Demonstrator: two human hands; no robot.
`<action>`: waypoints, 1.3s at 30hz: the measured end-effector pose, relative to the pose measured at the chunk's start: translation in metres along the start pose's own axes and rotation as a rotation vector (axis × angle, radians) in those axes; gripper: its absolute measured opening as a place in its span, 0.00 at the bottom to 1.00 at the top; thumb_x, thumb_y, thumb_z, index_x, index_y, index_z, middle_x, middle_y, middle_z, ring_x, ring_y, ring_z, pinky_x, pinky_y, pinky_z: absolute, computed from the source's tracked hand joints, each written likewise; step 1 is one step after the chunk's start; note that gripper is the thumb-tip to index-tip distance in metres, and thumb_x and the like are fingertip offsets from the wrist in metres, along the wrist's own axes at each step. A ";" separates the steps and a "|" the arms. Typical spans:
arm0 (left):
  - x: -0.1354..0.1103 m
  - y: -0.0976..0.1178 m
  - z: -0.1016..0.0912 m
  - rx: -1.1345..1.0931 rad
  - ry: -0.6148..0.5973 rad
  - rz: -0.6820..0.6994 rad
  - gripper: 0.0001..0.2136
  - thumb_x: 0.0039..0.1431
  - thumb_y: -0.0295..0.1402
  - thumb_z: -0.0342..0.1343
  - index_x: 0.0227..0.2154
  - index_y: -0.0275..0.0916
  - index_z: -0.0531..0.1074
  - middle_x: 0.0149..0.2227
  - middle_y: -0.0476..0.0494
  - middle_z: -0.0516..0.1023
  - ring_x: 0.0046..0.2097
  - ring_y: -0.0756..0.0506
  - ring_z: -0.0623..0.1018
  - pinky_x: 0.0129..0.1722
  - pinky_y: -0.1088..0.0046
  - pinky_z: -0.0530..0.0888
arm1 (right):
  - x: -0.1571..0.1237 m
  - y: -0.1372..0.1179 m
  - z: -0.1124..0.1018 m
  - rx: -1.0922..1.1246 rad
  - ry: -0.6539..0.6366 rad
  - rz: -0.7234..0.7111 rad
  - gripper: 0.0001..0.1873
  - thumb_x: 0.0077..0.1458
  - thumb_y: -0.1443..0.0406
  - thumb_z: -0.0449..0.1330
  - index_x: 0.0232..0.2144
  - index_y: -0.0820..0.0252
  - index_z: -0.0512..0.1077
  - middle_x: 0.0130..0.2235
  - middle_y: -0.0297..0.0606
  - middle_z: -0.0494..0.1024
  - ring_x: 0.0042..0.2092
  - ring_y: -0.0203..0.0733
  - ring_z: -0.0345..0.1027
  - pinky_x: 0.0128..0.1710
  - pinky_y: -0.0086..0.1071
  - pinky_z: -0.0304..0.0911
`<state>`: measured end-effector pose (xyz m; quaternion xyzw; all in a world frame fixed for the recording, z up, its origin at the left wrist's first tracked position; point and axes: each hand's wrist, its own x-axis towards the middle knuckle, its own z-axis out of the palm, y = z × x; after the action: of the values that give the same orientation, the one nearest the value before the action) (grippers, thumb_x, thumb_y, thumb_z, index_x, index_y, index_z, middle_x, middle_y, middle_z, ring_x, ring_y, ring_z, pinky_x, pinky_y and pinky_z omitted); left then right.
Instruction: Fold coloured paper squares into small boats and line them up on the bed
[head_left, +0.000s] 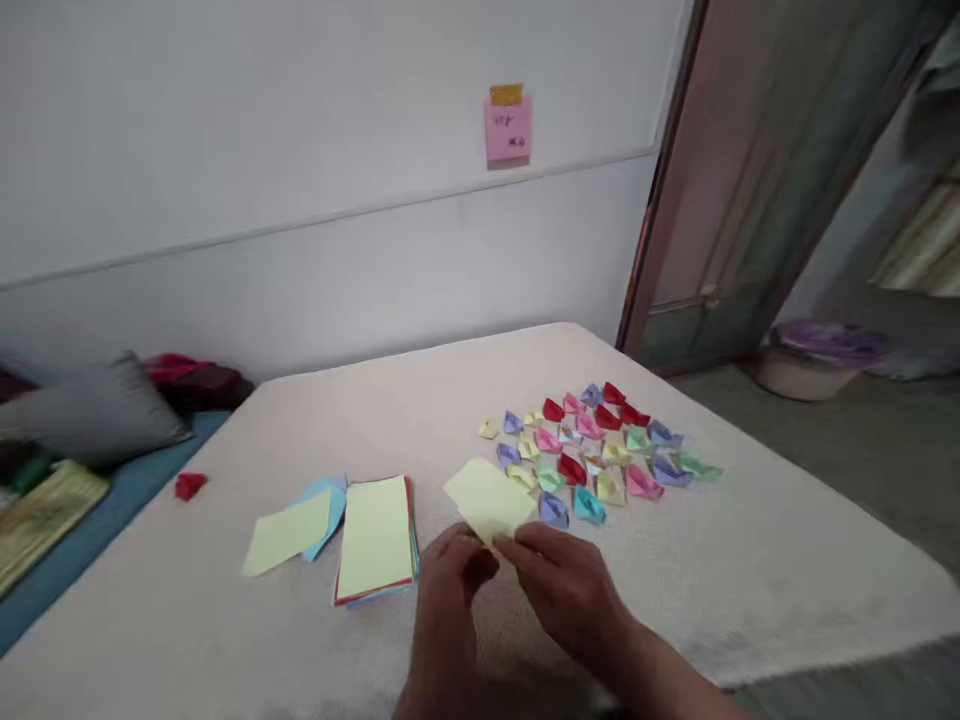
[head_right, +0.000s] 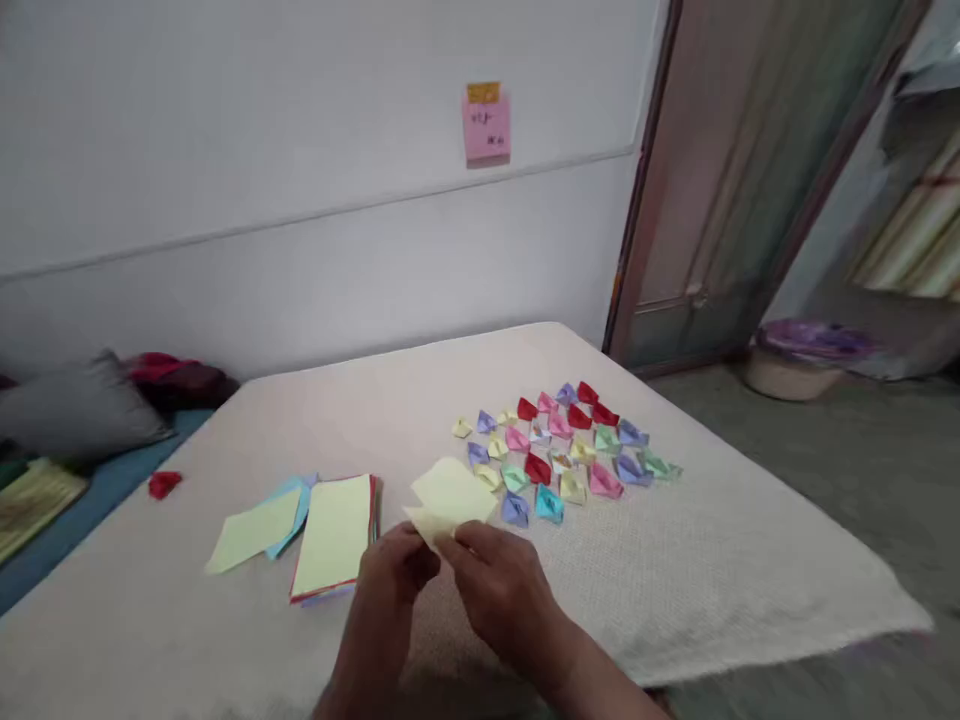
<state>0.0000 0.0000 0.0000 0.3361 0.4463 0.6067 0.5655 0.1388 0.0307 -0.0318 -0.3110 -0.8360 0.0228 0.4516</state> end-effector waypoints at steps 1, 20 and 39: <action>0.003 -0.003 -0.001 -0.014 0.032 -0.005 0.06 0.50 0.26 0.52 0.20 0.34 0.68 0.23 0.52 0.62 0.27 0.52 0.64 0.27 0.76 0.65 | 0.000 0.000 -0.001 -0.006 0.008 -0.002 0.19 0.56 0.75 0.51 0.45 0.57 0.72 0.31 0.40 0.75 0.32 0.38 0.70 0.29 0.28 0.66; 0.013 -0.004 -0.008 -0.189 0.160 0.024 0.17 0.50 0.24 0.55 0.45 0.37 0.68 0.36 0.45 0.73 0.30 0.52 0.72 0.31 0.76 0.69 | 0.005 0.002 -0.005 0.329 -0.012 0.212 0.15 0.55 0.74 0.53 0.41 0.58 0.74 0.31 0.38 0.73 0.32 0.36 0.69 0.30 0.28 0.64; 0.014 -0.008 -0.006 -0.098 0.219 -0.028 0.18 0.47 0.23 0.54 0.44 0.38 0.68 0.36 0.45 0.73 0.35 0.49 0.74 0.34 0.74 0.70 | -0.001 0.002 -0.004 0.045 -0.079 0.033 0.15 0.58 0.73 0.50 0.43 0.59 0.72 0.32 0.39 0.74 0.31 0.37 0.68 0.29 0.28 0.64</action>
<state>-0.0042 0.0124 -0.0108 0.2336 0.4795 0.6530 0.5377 0.1429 0.0306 -0.0306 -0.3135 -0.8471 0.0612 0.4247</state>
